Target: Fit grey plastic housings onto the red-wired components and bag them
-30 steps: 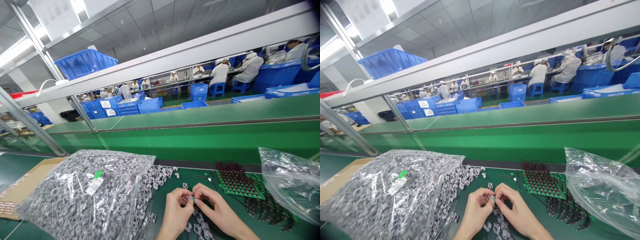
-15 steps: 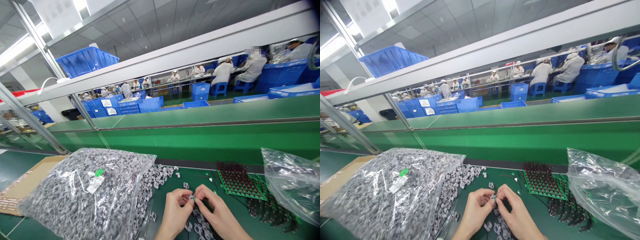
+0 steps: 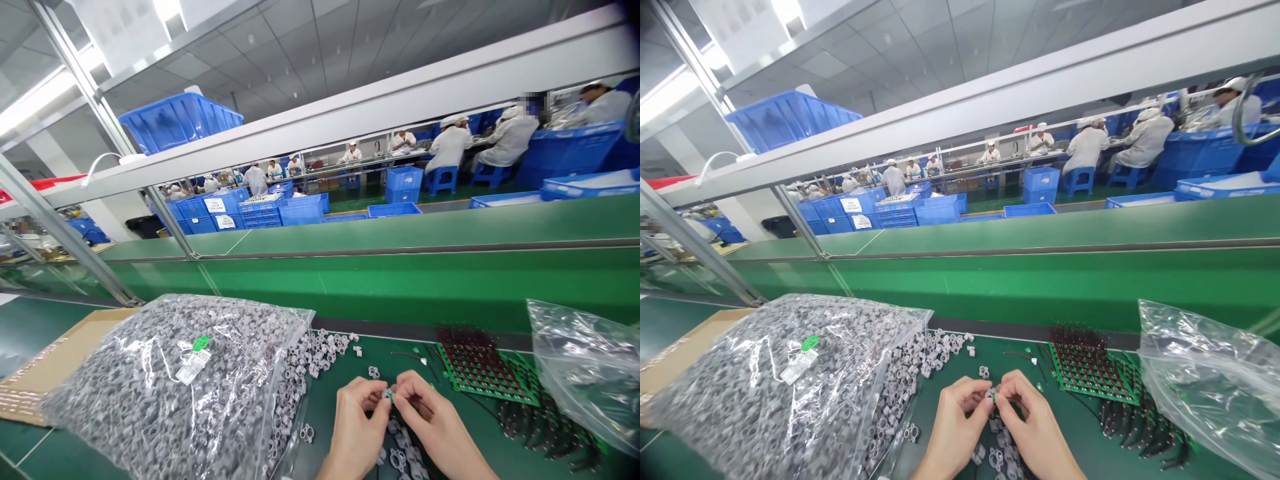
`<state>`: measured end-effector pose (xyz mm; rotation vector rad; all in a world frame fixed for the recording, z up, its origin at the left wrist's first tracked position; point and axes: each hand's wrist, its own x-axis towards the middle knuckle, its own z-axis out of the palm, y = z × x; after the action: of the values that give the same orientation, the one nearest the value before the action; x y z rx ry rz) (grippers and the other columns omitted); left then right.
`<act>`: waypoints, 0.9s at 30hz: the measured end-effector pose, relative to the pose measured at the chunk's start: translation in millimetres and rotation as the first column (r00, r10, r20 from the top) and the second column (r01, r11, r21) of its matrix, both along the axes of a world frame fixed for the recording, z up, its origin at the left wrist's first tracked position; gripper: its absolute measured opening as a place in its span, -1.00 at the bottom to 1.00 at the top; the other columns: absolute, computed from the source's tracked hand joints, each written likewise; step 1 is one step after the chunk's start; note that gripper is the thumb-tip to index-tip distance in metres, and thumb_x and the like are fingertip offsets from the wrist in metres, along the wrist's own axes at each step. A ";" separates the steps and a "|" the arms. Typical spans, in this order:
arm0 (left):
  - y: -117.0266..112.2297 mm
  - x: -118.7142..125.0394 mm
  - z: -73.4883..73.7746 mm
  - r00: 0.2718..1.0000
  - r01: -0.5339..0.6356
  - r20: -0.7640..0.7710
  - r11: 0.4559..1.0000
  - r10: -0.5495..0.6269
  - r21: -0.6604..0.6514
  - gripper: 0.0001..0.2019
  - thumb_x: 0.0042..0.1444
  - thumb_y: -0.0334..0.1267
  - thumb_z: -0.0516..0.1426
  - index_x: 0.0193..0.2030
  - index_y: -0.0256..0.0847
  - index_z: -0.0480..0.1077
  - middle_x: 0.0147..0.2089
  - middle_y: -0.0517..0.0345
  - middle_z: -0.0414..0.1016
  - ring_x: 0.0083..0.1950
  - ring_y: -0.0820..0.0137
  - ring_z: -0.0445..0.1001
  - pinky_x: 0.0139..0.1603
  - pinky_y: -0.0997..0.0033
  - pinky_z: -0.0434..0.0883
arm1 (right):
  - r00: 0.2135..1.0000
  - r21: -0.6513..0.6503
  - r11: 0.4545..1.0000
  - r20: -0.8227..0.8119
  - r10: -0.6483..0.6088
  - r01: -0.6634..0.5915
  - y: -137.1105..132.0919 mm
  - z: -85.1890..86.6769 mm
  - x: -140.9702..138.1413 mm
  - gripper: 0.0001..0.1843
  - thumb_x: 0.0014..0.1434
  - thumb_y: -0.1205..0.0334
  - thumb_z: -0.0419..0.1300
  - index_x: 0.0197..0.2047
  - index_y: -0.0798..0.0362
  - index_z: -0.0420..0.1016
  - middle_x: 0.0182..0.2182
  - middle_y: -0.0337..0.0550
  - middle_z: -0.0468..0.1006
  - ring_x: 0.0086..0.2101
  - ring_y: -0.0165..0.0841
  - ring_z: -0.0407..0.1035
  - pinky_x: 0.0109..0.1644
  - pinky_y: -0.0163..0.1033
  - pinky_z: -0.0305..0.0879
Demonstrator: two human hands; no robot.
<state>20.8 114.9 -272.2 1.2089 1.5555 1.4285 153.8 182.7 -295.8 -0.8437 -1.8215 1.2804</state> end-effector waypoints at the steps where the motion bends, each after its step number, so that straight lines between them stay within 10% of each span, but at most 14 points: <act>1: 0.2 0.0 0.2 1.000 -0.003 0.002 1.000 0.003 -0.003 -0.79 0.07 -0.41 0.14 -0.19 -0.35 0.56 -0.28 0.00 0.47 -0.29 0.37 0.50 -0.29 0.50 0.44 | 1.000 0.025 1.000 0.014 -0.001 0.000 -0.6 -1.7 0.0 -0.68 0.25 0.02 0.10 -0.45 0.04 0.27 -0.34 -0.22 0.31 -0.33 -0.41 0.33 -0.21 -0.38 0.31; 12: 0.5 -2.3 7.2 0.990 -0.005 -0.140 1.000 0.001 -0.028 -0.75 -0.04 -0.51 0.12 -0.24 -0.28 0.56 -0.31 0.09 0.52 -0.36 0.43 0.48 -0.31 0.54 0.43 | 0.973 0.075 0.982 0.169 0.158 -0.173 1.4 14.8 5.9 -0.73 0.28 0.15 0.03 -0.44 0.04 0.22 -0.16 -0.10 0.39 -0.15 -0.36 0.37 -0.05 -0.31 0.30; 21: -2.0 -12.8 6.6 0.997 0.055 -0.047 0.989 -0.062 -0.135 -0.83 -0.07 -0.45 0.20 -0.28 -0.34 0.54 -0.39 0.10 0.53 -0.37 0.42 0.46 -0.33 0.53 0.40 | 0.925 0.364 0.907 0.373 0.067 -0.212 -2.8 26.9 16.5 -0.81 0.32 0.17 -0.03 -0.30 0.02 0.30 -0.09 -0.06 0.46 -0.09 -0.35 0.43 -0.02 -0.30 0.37; 24: -4.5 -21.4 0.4 0.992 0.123 0.003 0.977 -0.124 -0.174 -0.87 -0.05 -0.40 0.21 -0.33 -0.33 0.57 -0.40 0.11 0.51 -0.43 0.46 0.43 -0.41 0.55 0.34 | 0.879 0.550 0.793 0.474 -0.040 -0.261 -14.2 25.2 31.4 -0.63 0.29 0.05 0.06 0.11 -0.03 0.31 0.13 0.01 0.39 0.10 -0.24 0.35 0.08 -0.24 0.36; 27: -3.6 -29.4 -5.2 0.990 0.131 -0.031 0.983 -0.137 -0.131 -0.84 0.02 -0.38 0.13 -0.34 -0.31 0.57 -0.34 0.10 0.48 -0.47 0.50 0.37 -0.47 0.55 0.29 | 0.848 0.760 0.532 0.512 -0.137 -0.373 -26.2 11.5 32.8 -0.27 0.18 -0.24 0.11 0.31 -0.05 0.18 0.19 0.04 0.35 0.12 -0.11 0.32 0.01 -0.17 0.40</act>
<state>-8.7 111.3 -277.4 1.2467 1.5374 1.2065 186.6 156.5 -284.3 -0.4908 -2.6058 0.0412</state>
